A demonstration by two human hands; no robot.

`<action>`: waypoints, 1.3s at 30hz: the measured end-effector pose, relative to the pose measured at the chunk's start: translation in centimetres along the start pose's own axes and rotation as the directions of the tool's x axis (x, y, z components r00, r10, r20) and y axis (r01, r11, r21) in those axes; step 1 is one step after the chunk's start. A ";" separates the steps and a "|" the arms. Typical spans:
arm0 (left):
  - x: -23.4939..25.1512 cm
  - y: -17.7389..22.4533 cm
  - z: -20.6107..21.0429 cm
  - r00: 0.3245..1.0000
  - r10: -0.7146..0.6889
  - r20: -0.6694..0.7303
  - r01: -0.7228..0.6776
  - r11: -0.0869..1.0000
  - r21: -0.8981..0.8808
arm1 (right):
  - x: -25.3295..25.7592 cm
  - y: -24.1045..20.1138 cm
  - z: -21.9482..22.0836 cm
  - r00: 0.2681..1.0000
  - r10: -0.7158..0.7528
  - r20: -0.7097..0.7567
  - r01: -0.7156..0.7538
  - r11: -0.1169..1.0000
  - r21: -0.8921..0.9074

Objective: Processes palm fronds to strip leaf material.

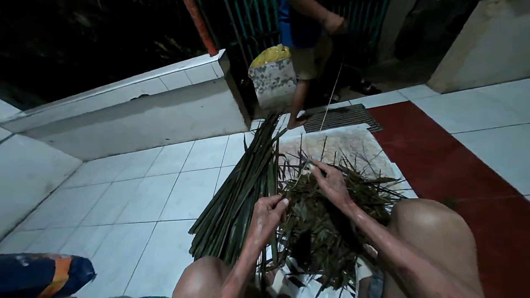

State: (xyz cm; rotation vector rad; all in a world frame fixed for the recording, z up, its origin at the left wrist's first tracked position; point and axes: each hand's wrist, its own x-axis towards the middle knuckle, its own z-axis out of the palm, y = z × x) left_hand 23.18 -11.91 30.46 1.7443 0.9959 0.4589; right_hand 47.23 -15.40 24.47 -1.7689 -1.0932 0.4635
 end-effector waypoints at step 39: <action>-0.7 1.4 -1.2 0.991 -0.104 0.081 0.131 0.842 -0.523 | 1.3 0.8 -1.9 0.988 0.096 -0.121 -0.076 0.984 0.158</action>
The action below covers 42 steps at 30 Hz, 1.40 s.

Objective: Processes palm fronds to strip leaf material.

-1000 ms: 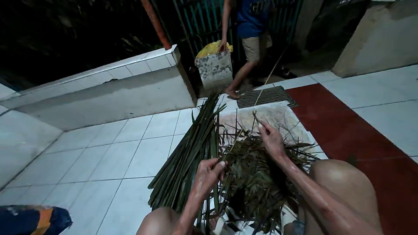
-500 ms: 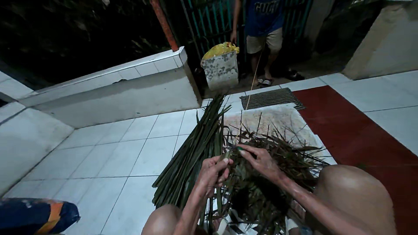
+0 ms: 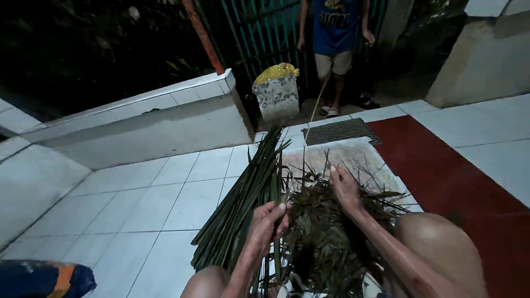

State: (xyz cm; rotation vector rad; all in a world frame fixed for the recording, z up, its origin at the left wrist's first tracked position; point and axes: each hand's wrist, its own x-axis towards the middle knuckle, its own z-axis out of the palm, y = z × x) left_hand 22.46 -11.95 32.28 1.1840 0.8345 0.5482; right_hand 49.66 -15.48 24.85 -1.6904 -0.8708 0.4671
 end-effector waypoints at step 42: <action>9.9 5.8 -1.7 0.518 0.577 0.632 -0.550 -0.342 0.762 | -0.2 -4.5 -8.6 0.764 -0.040 0.644 -0.098 0.979 0.177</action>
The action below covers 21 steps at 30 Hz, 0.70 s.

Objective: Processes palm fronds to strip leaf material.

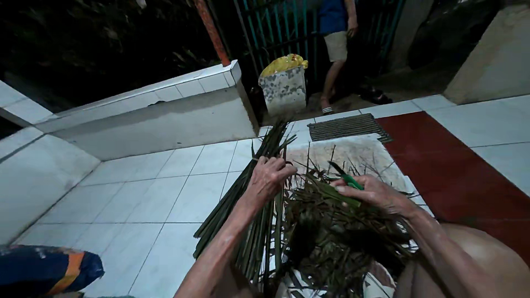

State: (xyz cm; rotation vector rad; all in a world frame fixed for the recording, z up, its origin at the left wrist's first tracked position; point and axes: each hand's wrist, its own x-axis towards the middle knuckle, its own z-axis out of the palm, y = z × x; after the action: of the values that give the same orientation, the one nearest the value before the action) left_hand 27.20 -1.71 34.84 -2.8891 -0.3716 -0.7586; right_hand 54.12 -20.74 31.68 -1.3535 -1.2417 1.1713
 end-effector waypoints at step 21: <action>1.9 1.4 4.0 0.800 -0.444 0.404 0.566 0.782 -0.262 | 4.2 3.9 8.4 0.905 -0.103 -0.413 -0.062 0.929 -0.366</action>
State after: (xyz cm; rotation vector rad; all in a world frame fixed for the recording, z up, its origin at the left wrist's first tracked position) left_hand 31.00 -1.89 32.26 -3.3118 -1.2297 -0.4341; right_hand 46.41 -16.49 26.62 -1.7589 -1.1808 0.5830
